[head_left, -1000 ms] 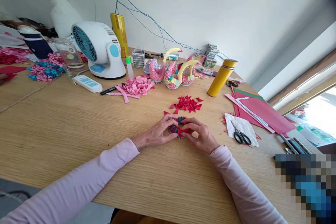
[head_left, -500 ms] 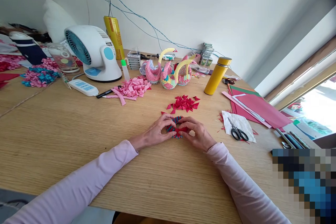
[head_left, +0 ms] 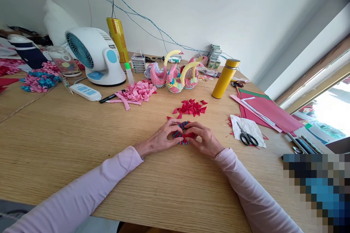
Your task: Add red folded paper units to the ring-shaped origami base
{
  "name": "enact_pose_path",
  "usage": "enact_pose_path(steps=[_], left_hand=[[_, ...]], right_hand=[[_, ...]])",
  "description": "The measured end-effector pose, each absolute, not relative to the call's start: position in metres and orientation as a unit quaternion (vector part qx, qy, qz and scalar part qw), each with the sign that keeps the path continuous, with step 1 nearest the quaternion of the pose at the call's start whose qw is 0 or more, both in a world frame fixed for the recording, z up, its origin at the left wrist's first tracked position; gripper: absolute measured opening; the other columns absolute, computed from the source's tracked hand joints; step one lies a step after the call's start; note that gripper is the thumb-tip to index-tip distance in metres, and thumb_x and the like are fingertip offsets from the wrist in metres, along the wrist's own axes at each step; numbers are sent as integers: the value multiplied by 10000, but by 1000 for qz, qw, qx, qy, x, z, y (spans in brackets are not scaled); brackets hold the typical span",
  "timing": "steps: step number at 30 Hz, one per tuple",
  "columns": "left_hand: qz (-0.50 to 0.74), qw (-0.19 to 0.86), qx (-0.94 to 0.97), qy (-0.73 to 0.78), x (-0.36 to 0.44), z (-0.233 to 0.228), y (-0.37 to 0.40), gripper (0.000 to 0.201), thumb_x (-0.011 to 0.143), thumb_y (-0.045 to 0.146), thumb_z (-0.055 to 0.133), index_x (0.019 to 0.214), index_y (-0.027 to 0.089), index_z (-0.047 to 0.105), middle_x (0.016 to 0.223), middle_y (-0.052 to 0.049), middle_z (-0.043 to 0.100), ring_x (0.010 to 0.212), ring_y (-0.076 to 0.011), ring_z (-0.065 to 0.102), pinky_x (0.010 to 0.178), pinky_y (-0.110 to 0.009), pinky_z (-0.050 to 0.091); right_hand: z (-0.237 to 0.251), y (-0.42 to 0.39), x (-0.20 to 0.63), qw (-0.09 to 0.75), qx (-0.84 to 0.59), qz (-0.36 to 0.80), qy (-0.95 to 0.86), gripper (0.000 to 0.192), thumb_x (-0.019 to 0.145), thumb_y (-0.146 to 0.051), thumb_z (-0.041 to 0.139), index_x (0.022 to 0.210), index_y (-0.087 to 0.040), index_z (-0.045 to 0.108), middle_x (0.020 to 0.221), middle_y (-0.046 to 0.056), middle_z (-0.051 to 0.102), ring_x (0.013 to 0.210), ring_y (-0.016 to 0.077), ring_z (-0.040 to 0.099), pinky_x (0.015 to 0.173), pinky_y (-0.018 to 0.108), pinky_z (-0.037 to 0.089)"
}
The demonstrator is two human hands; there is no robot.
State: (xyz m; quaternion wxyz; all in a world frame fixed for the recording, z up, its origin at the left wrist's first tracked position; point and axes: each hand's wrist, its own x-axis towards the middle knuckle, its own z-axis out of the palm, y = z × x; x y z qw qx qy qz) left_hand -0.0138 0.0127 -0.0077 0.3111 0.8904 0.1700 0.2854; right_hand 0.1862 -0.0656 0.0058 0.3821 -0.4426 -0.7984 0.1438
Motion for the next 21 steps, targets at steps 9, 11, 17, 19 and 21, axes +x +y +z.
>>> enact_pose_path(steps=[9, 11, 17, 19, 21], left_hand=[[277, 311, 893, 168, -14, -8, 12, 170, 815, 300, 642, 954, 204, 622, 1216, -92, 482, 1192, -236, 486, 1024, -399, 414], [274, 309, 894, 171, -15, -8, 12, 174, 817, 312, 639, 957, 210, 619, 1223, -88, 475, 1192, -237, 484, 1023, -403, 415], [288, 337, 877, 186, -15, -11, 12, 357, 781, 358, 686, 1070, 222, 526, 1201, -89, 491, 1136, -245, 512, 970, -434, 449], [298, 371, 859, 188, -14, -13, 11, 501, 773, 363, 694, 1171, 233, 418, 1216, -97, 480, 1082, -230, 556, 922, -428, 481], [308, 393, 845, 189, -14, -16, 11, 639, 764, 353, 705, 1251, 245, 305, 1284, -123, 433, 1096, -228, 562, 924, -426, 483]], right_hand=[[6, -65, 185, 381, -438, 139, -802, 139, 852, -216, 572, 963, -198, 655, 1089, 122, 614, 924, 200, 634, 767, 339, 546], [6, -65, 185, 381, -436, 137, -803, 145, 856, -218, 566, 970, -200, 653, 1090, 119, 612, 925, 198, 633, 767, 337, 545], [6, -69, 186, 382, -444, 112, -803, 288, 844, -240, 594, 1131, -236, 583, 1239, 125, 528, 1134, 245, 542, 920, 417, 495], [5, -71, 186, 393, -460, 100, -790, 419, 824, -254, 625, 1228, -249, 513, 1345, 137, 433, 1207, 266, 481, 948, 447, 480], [4, -72, 187, 409, -482, 96, -769, 542, 798, -273, 659, 1296, -261, 446, 1412, 146, 343, 1234, 285, 445, 918, 457, 499]])
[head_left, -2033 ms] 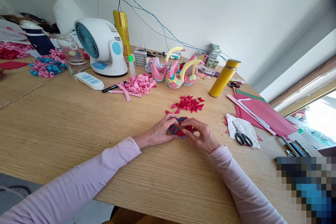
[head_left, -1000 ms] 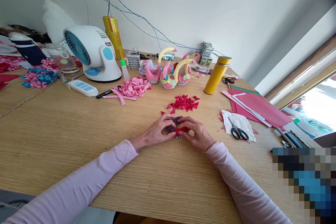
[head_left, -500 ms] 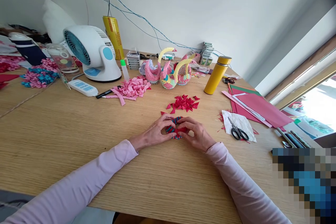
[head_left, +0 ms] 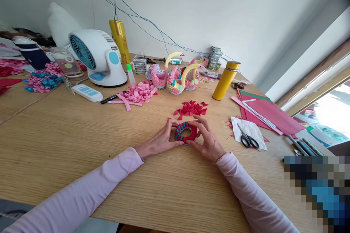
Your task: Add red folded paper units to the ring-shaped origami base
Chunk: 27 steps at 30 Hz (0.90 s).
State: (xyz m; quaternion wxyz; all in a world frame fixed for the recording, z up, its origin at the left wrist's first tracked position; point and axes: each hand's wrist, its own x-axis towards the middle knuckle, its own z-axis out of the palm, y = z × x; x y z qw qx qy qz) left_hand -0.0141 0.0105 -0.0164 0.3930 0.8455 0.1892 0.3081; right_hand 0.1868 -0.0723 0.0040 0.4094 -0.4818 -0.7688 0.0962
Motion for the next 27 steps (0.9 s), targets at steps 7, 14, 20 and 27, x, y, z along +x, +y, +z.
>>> enact_pose_path(steps=[7, 14, 20, 27], left_hand=[[250, 360, 871, 222, -8, -14, 17, 893, 730, 415, 729, 1422, 260, 187, 1363, -154, 360, 1270, -297, 412, 1043, -510, 372], [258, 340, 879, 214, -3, -10, 19, 596, 773, 455, 669, 1238, 214, 386, 1355, -155, 374, 1296, -283, 388, 1051, -510, 364], [272, 307, 891, 194, 1, -4, 13, 540, 912, 351, 500, 1365, 223, 233, 1444, -136, 349, 1335, -220, 355, 1091, -441, 332], [254, 247, 920, 169, 8, -3, 12, 219, 930, 253, 449, 1103, 214, 577, 1131, -67, 585, 1101, -196, 536, 992, -343, 419]], right_hand=[[-7, -69, 188, 429, -492, 164, -740, 761, 796, -308, 662, 1426, -277, 237, 1336, 163, 427, 1202, 284, 481, 758, 388, 560], [-10, -63, 183, 437, -462, 207, -743, 814, 788, -192, 629, 1443, -279, 154, 1411, 195, 344, 1193, 288, 520, 789, 391, 535], [-15, -56, 180, 473, -414, 313, -712, 906, 757, -145, 614, 1458, -327, 70, 1486, 167, 233, 1244, 261, 487, 823, 341, 527], [-22, -17, 249, 552, -603, 204, -538, 417, 752, -313, 584, 1154, -206, 557, 1038, 96, 635, 738, 159, 647, 594, 287, 524]])
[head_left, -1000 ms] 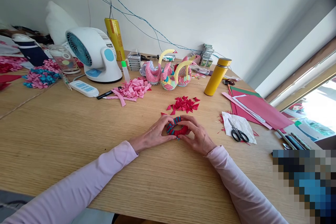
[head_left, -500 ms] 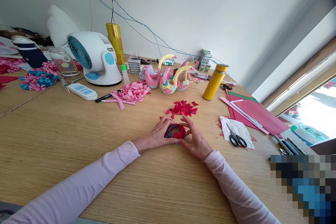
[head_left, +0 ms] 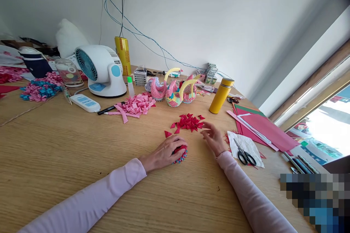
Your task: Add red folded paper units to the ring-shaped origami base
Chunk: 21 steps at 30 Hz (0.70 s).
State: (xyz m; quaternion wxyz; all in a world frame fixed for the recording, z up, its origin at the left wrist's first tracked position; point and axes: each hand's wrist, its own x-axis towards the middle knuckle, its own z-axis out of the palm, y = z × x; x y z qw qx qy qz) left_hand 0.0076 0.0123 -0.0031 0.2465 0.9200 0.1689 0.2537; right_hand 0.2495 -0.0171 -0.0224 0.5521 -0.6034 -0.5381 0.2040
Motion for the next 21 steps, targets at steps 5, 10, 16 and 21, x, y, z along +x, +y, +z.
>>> enact_pose_path(steps=[5, 10, 16, 21], left_hand=[[285, 201, 906, 239, 19, -4, 0, 156, 903, 308, 497, 858, 180, 573, 921, -54, 594, 917, -200, 558, 872, -351, 461], [312, 183, 898, 250, 27, -9, -2, 118, 908, 227, 483, 845, 168, 563, 898, -48, 631, 875, -185, 573, 856, -333, 446], [333, 239, 875, 259, 29, -12, -1, 100, 882, 229, 547, 973, 200, 577, 933, -15, 664, 877, -167, 597, 819, -294, 451], [338, 260, 868, 253, 29, -12, 0, 228, 899, 327, 537, 1091, 204, 554, 949, -21, 663, 892, -169, 598, 819, -294, 447]], right_hand=[[-18, 23, 285, 571, -654, 139, -477, 309, 605, -326, 686, 877, -179, 669, 840, 45, 638, 524, 116, 517, 602, 320, 476], [-13, 29, 277, 583, -650, 188, -450, 230, 539, -385, 744, 607, -181, 663, 614, 12, 608, 519, 127, 498, 578, 280, 425], [-11, -31, 237, 593, -610, 339, -402, 429, 612, -551, 698, 732, -139, 685, 711, 73, 679, 549, 126, 566, 495, 240, 427], [-6, -68, 195, 613, -514, 509, -318, 357, 573, -436, 810, 722, -137, 685, 673, 10, 651, 505, 57, 506, 415, 150, 344]])
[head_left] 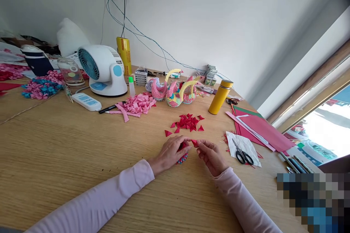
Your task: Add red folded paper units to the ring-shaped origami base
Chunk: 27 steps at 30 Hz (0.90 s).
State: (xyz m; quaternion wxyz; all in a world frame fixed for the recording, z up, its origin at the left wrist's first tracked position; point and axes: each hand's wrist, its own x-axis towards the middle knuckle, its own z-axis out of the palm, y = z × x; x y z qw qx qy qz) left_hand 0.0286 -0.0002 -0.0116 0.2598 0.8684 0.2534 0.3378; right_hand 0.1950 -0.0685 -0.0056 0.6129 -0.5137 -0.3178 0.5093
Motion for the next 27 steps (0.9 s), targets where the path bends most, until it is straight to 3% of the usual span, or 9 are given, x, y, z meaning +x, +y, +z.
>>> enact_pose_path(steps=[4, 8, 12, 17, 27], left_hand=[[333, 244, 877, 245, 29, -10, 1, 193, 937, 341, 461, 963, 195, 584, 891, -14, 648, 855, -160, 585, 786, -274, 439], [327, 231, 881, 254, 29, -10, 2, 182, 944, 294, 434, 872, 181, 558, 813, -9, 614, 785, -152, 562, 748, -267, 432], [323, 234, 879, 260, 30, -9, 2, 187, 945, 293, 425, 864, 177, 547, 806, -11, 606, 772, -154, 555, 727, -271, 428], [320, 242, 882, 249, 29, -8, 1, 206, 961, 303, 395, 883, 189, 547, 823, -7, 613, 791, -150, 562, 744, -270, 428], [322, 225, 883, 257, 29, -11, 0, 149, 939, 265, 431, 870, 189, 541, 820, -13, 624, 775, -156, 578, 717, -268, 438]], right_hand=[[-7, -72, 183, 589, -542, 474, -366, 364, 621, -458, 781, 704, -115, 694, 528, -16, 595, 446, 47, 464, 394, 144, 326], [-8, -74, 179, 599, -526, 483, -363, 388, 630, -482, 767, 749, -117, 708, 685, 31, 669, 531, 81, 553, 424, 159, 393], [-8, -76, 174, 614, -501, 503, -346, 392, 629, -470, 774, 808, -127, 710, 726, 33, 671, 619, 115, 607, 457, 175, 449], [-13, -70, 171, 640, -506, 476, -329, 352, 585, -417, 817, 742, -126, 696, 625, -6, 642, 536, 87, 581, 425, 158, 443], [-3, -71, 160, 684, -448, 553, -163, 340, 456, -271, 896, 687, -116, 700, 578, -11, 651, 478, 53, 559, 370, 103, 448]])
